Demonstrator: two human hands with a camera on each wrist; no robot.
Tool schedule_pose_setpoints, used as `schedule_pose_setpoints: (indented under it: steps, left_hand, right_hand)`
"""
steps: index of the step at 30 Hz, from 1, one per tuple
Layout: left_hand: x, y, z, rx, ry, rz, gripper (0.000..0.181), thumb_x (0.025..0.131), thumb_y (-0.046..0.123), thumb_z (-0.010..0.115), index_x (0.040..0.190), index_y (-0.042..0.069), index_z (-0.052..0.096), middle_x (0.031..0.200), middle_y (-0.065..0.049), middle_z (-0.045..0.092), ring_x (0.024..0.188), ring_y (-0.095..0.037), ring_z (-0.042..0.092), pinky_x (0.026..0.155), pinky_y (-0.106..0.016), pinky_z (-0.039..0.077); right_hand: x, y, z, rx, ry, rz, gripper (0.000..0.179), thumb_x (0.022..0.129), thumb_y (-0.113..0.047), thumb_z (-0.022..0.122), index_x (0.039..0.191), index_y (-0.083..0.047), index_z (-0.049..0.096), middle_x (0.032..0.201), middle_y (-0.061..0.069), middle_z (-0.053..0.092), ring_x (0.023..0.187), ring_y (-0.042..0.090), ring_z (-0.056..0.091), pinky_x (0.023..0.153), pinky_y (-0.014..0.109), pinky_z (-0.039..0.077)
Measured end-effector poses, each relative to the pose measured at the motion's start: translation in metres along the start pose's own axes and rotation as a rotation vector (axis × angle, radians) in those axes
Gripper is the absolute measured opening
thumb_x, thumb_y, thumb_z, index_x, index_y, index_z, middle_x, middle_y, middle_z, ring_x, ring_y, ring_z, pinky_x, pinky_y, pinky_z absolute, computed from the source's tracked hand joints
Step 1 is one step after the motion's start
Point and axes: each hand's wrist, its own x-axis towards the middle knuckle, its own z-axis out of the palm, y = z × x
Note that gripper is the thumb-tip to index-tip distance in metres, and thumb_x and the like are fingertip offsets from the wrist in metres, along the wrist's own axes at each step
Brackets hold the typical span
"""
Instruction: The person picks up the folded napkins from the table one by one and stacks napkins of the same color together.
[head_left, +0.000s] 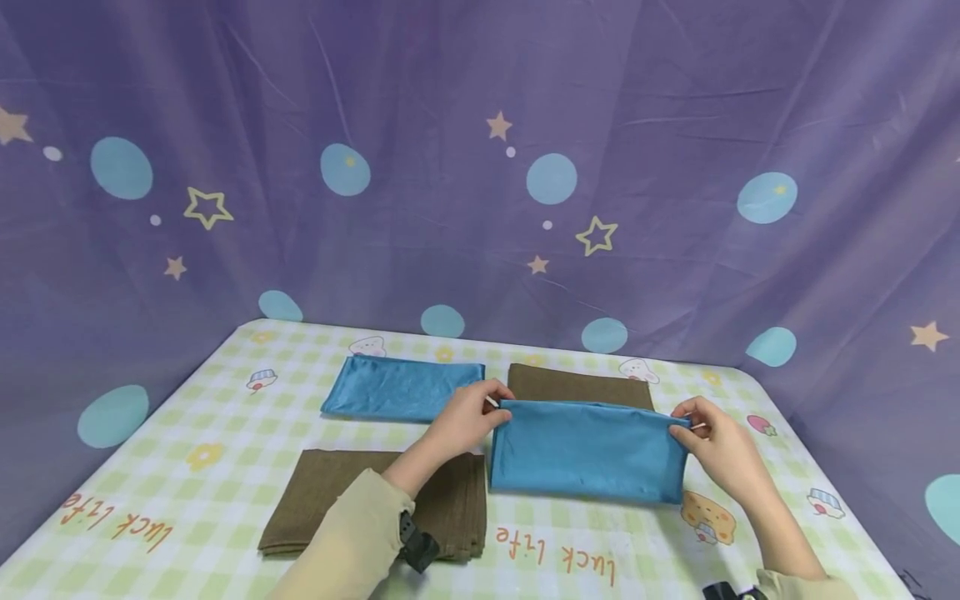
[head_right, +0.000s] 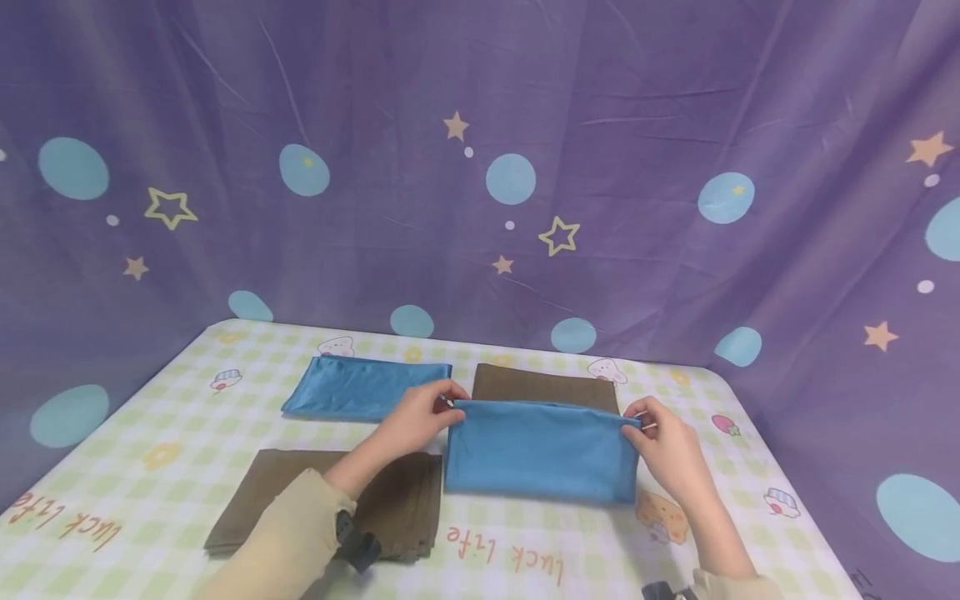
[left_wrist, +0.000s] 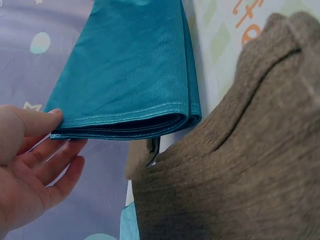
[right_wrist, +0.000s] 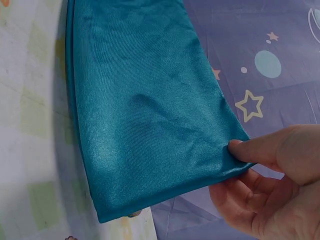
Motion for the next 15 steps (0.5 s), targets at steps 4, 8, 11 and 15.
schedule_pose_setpoints:
  steps: [4, 8, 11, 15]
  left_hand:
    - [0.001, 0.000, -0.005, -0.001, 0.013, -0.007, 0.017, 0.088, 0.016, 0.060, 0.105, 0.015, 0.061, 0.098, 0.001, 0.061, 0.080, -0.010, 0.059, 0.067, -0.025, 0.048]
    - [0.003, -0.002, -0.009, -0.009, 0.012, -0.011, 0.016, 0.088, 0.015, 0.060, 0.104, 0.016, 0.060, 0.097, 0.002, 0.061, 0.079, -0.009, 0.058, 0.065, -0.025, 0.047]
    - [0.005, -0.003, -0.011, -0.011, 0.009, -0.014, 0.017, 0.087, 0.015, 0.061, 0.105, 0.015, 0.060, 0.097, 0.002, 0.061, 0.078, -0.008, 0.059, 0.062, -0.024, 0.048]
    - [0.006, -0.003, -0.014, -0.002, 0.018, -0.007, 0.017, 0.087, 0.014, 0.061, 0.104, 0.014, 0.061, 0.097, 0.001, 0.062, 0.078, -0.008, 0.059, 0.062, -0.023, 0.048]
  right_hand:
    - [0.003, -0.003, 0.001, 0.009, 0.018, -0.008, 0.016, 0.086, -0.017, 0.062, 0.100, -0.009, 0.058, 0.089, 0.008, 0.058, 0.074, 0.014, 0.054, 0.058, 0.028, 0.041]
    - [0.004, -0.005, 0.003, 0.029, 0.029, -0.007, 0.016, 0.087, -0.017, 0.062, 0.100, -0.009, 0.058, 0.089, 0.008, 0.059, 0.076, 0.016, 0.056, 0.059, 0.028, 0.042]
    - [0.005, -0.007, 0.004, 0.041, 0.037, -0.007, 0.016, 0.087, -0.017, 0.061, 0.100, -0.008, 0.058, 0.091, 0.010, 0.060, 0.080, 0.020, 0.058, 0.061, 0.029, 0.043]
    - [0.009, -0.010, 0.003, 0.048, 0.051, -0.022, 0.016, 0.088, -0.018, 0.060, 0.100, -0.008, 0.058, 0.094, 0.013, 0.061, 0.083, 0.024, 0.059, 0.062, 0.030, 0.044]
